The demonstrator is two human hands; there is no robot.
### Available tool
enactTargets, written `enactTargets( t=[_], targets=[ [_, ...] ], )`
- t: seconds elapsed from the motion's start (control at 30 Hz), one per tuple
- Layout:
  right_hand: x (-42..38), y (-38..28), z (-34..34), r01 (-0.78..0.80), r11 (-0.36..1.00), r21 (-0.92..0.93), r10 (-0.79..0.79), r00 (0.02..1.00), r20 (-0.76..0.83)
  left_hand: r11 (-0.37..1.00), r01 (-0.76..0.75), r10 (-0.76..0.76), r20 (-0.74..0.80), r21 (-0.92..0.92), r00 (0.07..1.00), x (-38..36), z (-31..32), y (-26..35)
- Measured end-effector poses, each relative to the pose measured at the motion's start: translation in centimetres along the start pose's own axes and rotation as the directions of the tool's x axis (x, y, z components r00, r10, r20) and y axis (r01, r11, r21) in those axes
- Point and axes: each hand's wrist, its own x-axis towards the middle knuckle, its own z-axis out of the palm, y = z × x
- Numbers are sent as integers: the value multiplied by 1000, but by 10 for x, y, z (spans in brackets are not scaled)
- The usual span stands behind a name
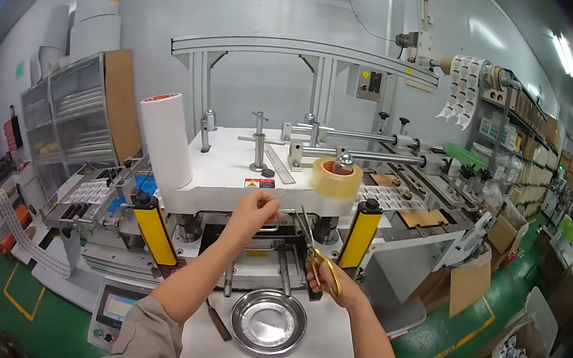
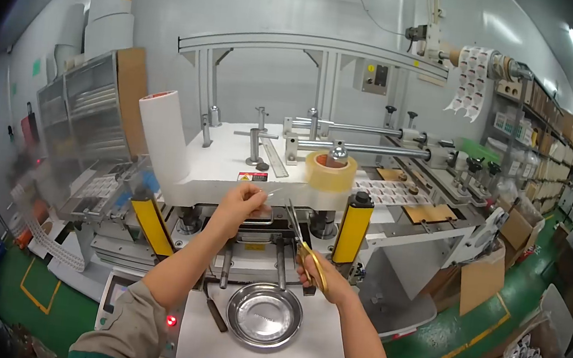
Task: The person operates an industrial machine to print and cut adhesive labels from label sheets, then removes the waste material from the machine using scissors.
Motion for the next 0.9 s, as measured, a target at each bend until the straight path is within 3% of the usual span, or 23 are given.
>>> enactTargets(
  t=[0.13,0.27,0.33,0.4,0.5,0.53,0.57,0.6,0.63,0.67,0.7,0.73,0.77,0.8,0.83,0.87,0.9],
  targets=[
    [30,-10,-5,-11,1000,5,10,999,46,999,0,2,-49,34,999,0,1,8],
    [47,-17,-9,23,1000,-7,-23,1000,-16,999,-4,7,-76,37,997,3,-2,9],
    [53,-19,-13,37,999,2,-37,999,10,994,36,-32,-35,105,999,5,-5,8],
    [50,-25,-10,80,994,-76,-85,994,-62,997,25,-22,-32,76,999,8,-7,3],
    [35,-27,-9,2,1000,-10,-4,993,-121,994,-58,62,-40,87,997,8,-12,-6],
    [20,-24,-6,9,984,-180,-49,975,-215,996,-43,48,-48,83,998,2,-18,-7],
    [2,-19,-2,-2,938,-346,-106,951,-292,950,-128,133,4,285,991,-9,-26,-5],
    [-21,-12,-1,32,931,-364,-140,952,-274,856,-211,203,69,472,977,-22,-33,-1],
    [-46,-1,-1,4,905,-426,-141,947,-290,858,-131,90,107,496,990,-42,-37,9],
    [-72,24,-12,62,760,-647,-260,942,-214,709,-377,330,192,596,924,-60,-44,4],
    [-101,33,-6,-26,735,-677,-219,937,-273,739,-353,291,200,573,935,-86,-47,13],
    [-131,44,-5,-228,782,-580,14,936,-350,726,-412,329,248,550,911,-102,-57,2],
    [-157,67,-7,-235,671,-703,-72,923,-378,712,-379,299,233,592,926,-124,-62,7],
    [-177,71,8,-229,664,-712,-105,914,-392,660,-370,269,254,654,929,-145,-71,17],
    [-184,59,29,-368,429,-825,-98,888,-448,704,-330,245,221,629,944,-160,-81,21],
    [-181,70,30,-332,426,-842,-91,910,-405,748,-303,226,203,590,953,-172,-91,23],
    [-183,88,29,-385,327,-863,-126,887,-444,715,-268,221,155,646,963,-181,-103,24]
  ],
)
